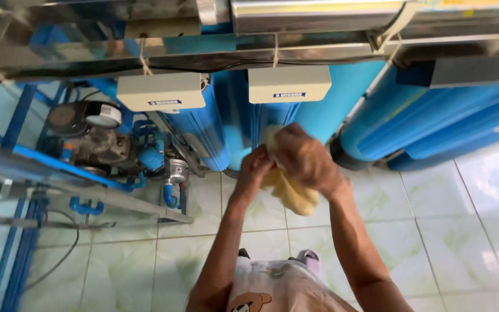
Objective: Cleaning and wiping down the exterior of a water filtration and treatment system using a cloth.
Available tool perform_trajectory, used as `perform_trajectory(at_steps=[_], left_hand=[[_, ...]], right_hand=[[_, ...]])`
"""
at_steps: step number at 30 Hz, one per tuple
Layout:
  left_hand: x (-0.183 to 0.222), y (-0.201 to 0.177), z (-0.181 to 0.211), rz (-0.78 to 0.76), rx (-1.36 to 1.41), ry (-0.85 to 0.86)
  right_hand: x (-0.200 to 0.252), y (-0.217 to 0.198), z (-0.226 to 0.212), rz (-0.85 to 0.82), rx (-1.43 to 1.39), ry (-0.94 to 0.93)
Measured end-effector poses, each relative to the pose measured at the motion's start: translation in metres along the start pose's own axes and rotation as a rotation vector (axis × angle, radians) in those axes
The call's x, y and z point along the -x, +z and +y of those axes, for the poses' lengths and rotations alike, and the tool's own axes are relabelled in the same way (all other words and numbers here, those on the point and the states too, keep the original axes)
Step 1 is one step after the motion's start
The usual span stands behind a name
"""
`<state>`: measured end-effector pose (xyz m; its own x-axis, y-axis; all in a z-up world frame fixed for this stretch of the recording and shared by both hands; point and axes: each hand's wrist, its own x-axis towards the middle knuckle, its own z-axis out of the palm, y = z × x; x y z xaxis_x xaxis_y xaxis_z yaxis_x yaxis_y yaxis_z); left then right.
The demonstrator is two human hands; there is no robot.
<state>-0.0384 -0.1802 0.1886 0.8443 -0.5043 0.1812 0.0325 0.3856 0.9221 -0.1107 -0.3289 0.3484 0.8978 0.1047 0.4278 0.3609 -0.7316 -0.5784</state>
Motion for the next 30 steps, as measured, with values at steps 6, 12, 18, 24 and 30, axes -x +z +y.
perform_trajectory(at_steps=[6, 12, 18, 24, 30], left_hand=[[0.009, 0.084, -0.026, 0.185, 0.287, 0.109], [0.002, 0.117, -0.023, 0.527, 0.288, 0.285], [0.003, 0.126, 0.021, 0.681, -0.306, 0.386], [-0.027, 0.119, 0.063, 0.667, -0.830, 0.526], [-0.032, 0.109, 0.049, 0.711, -0.939, 0.505]], right_hand=[[0.027, -0.054, -0.020, -0.321, 0.009, -0.134], [0.051, -0.102, 0.011, -0.325, -0.101, -0.229], [0.039, -0.069, 0.100, -0.108, -0.417, 0.157], [-0.003, 0.003, 0.160, 0.180, -0.215, -0.147], [-0.025, -0.008, 0.129, 0.081, -0.396, 0.255]])
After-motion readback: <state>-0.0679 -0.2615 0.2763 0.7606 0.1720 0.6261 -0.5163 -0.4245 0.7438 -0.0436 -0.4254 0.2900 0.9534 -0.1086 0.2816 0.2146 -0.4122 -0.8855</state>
